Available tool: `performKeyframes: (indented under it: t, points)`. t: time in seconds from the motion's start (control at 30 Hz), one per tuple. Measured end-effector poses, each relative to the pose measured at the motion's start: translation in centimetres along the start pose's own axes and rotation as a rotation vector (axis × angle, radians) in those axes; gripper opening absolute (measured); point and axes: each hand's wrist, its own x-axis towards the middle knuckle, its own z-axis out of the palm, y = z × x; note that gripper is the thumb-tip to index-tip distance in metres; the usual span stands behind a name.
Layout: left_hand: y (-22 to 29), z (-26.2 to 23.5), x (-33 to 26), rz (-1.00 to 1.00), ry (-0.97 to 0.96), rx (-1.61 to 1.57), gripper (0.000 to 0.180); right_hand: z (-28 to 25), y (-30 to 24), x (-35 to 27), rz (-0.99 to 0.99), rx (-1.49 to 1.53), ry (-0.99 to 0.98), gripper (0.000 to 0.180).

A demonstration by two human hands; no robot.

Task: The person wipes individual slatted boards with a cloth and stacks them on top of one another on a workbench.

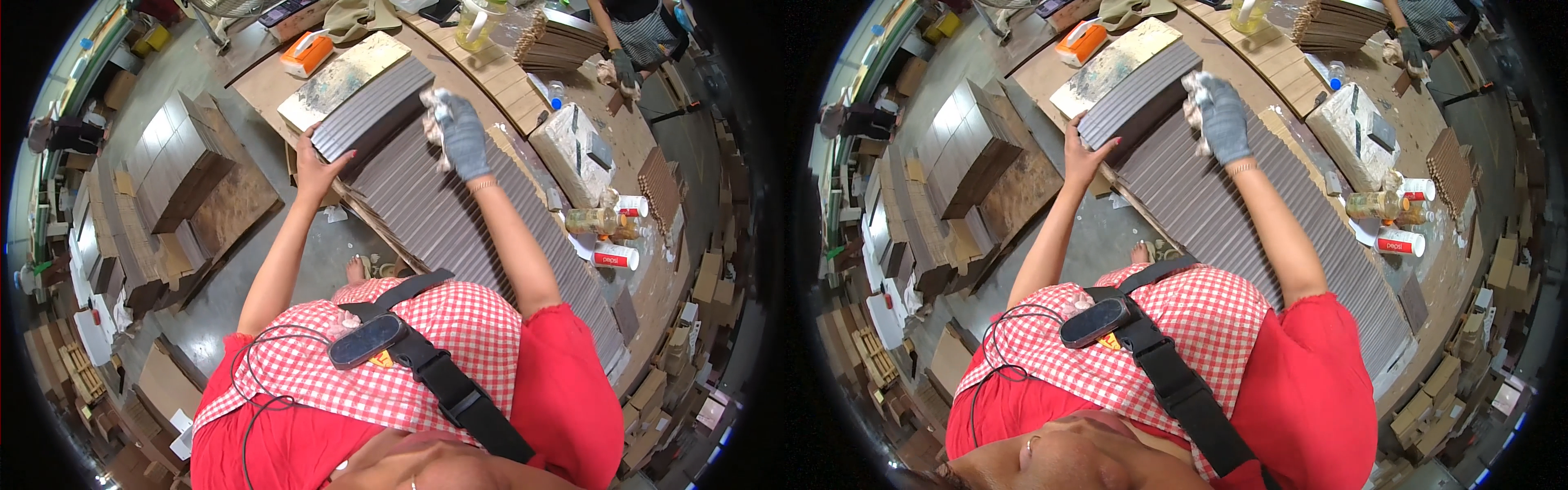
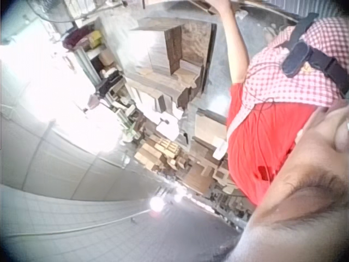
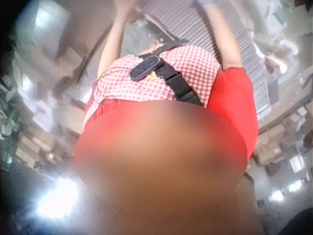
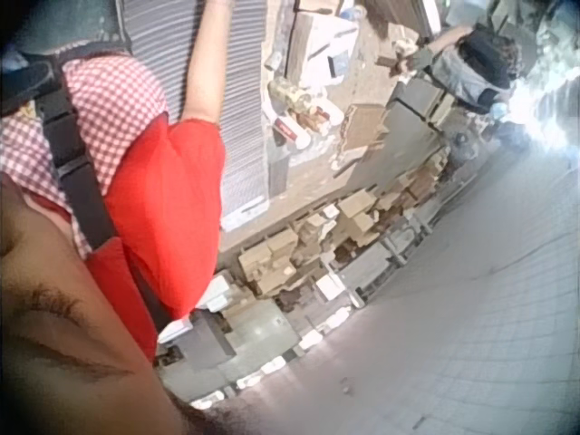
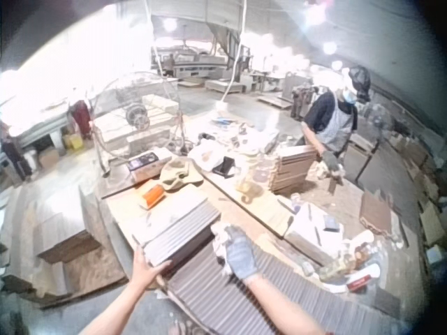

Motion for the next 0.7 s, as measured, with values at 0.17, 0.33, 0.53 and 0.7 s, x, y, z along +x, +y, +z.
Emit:
performKeyframes:
  t: [0.17,0.33,0.53,0.7]
  points:
    - [0.5,0.2,-1.3,-0.052,-0.002,-0.100,0.080,4.3,2.0,9.7,-0.559,-0.398,0.024,0.029]
    - [0.6,1.9,-1.4,-0.036,0.050,-0.107,0.088,8.1,5.0,9.0,-0.537,-1.178,-0.208,0.078]
    - [0.5,3.4,-2.2,-0.124,-0.002,-0.213,0.078,12.3,4.4,0.8,-0.789,-1.138,-0.276,0.076]
    - [-1.7,3.7,-3.1,-0.077,0.019,-0.064,0.082,10.5,3.6,0.3,-0.869,-0.750,-0.388,0.043]
